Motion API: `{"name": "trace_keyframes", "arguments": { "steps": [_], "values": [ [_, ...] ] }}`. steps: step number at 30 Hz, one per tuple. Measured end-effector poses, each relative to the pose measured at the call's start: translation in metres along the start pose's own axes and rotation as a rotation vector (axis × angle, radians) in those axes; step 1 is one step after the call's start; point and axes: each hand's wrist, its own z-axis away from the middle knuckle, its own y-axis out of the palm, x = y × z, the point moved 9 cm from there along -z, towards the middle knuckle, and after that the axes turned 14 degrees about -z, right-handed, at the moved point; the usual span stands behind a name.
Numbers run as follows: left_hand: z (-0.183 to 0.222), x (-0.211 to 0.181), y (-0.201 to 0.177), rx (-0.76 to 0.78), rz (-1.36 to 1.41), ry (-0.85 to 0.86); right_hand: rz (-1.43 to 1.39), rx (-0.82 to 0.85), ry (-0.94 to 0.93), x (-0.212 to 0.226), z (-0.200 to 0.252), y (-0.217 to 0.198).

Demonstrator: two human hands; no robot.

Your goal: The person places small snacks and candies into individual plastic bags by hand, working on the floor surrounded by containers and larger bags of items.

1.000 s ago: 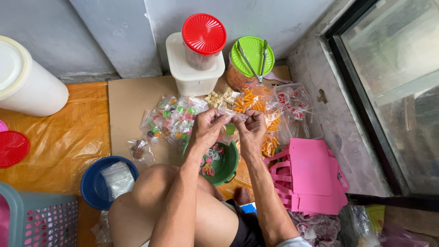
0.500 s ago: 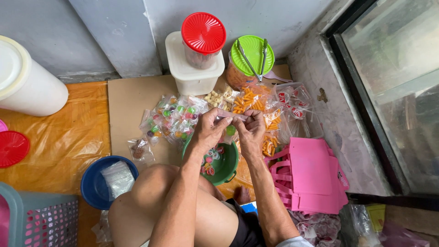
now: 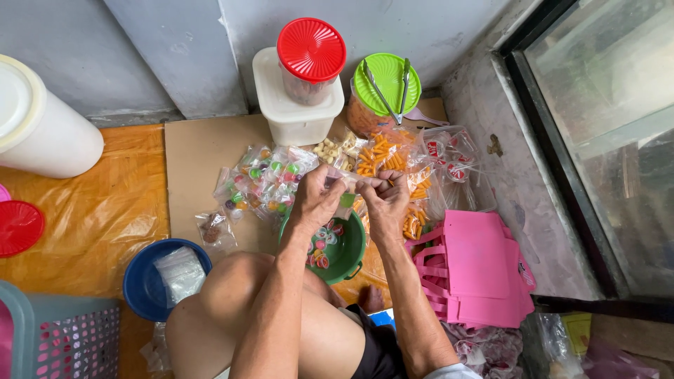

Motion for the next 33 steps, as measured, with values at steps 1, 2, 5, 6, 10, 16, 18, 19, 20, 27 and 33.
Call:
{"name": "trace_keyframes", "arguments": {
  "steps": [1,2,5,6,10,16,18,19,20,27,33],
  "values": [
    [0.0,0.0,-0.001,-0.001,0.0,-0.001,0.0,0.001,0.001,-0.003,-0.002,-0.004],
    [0.001,0.0,-0.001,-0.004,-0.001,-0.009,-0.01,-0.012,-0.004,-0.006,-0.003,-0.008],
    [0.0,0.004,0.0,-0.004,0.005,-0.02,-0.041,-0.029,-0.008,-0.01,-0.007,-0.018],
    [-0.001,0.006,0.001,0.001,0.012,-0.024,-0.062,-0.033,-0.007,-0.012,-0.007,-0.02],
    [0.001,-0.001,0.0,0.008,0.032,-0.029,-0.116,-0.055,0.01,-0.012,-0.004,-0.02],
    [0.0,0.002,-0.01,-0.082,0.209,-0.06,-0.161,-0.101,-0.021,-0.009,0.0,-0.015],
    [-0.002,0.007,-0.011,-0.093,0.234,-0.052,-0.168,-0.116,-0.022,-0.014,-0.001,-0.019],
    [-0.002,0.007,-0.012,-0.095,0.235,-0.052,-0.168,-0.114,-0.021,-0.014,-0.001,-0.018],
    [-0.002,0.007,-0.013,-0.105,0.25,-0.05,-0.149,-0.117,-0.027,-0.014,0.0,-0.018],
    [0.006,-0.014,-0.024,-0.139,0.274,-0.019,-0.154,-0.147,-0.009,-0.013,0.001,-0.013],
    [-0.002,-0.001,-0.015,-0.141,0.231,0.018,-0.262,-0.212,0.052,-0.018,-0.004,-0.017]
  ]
}}
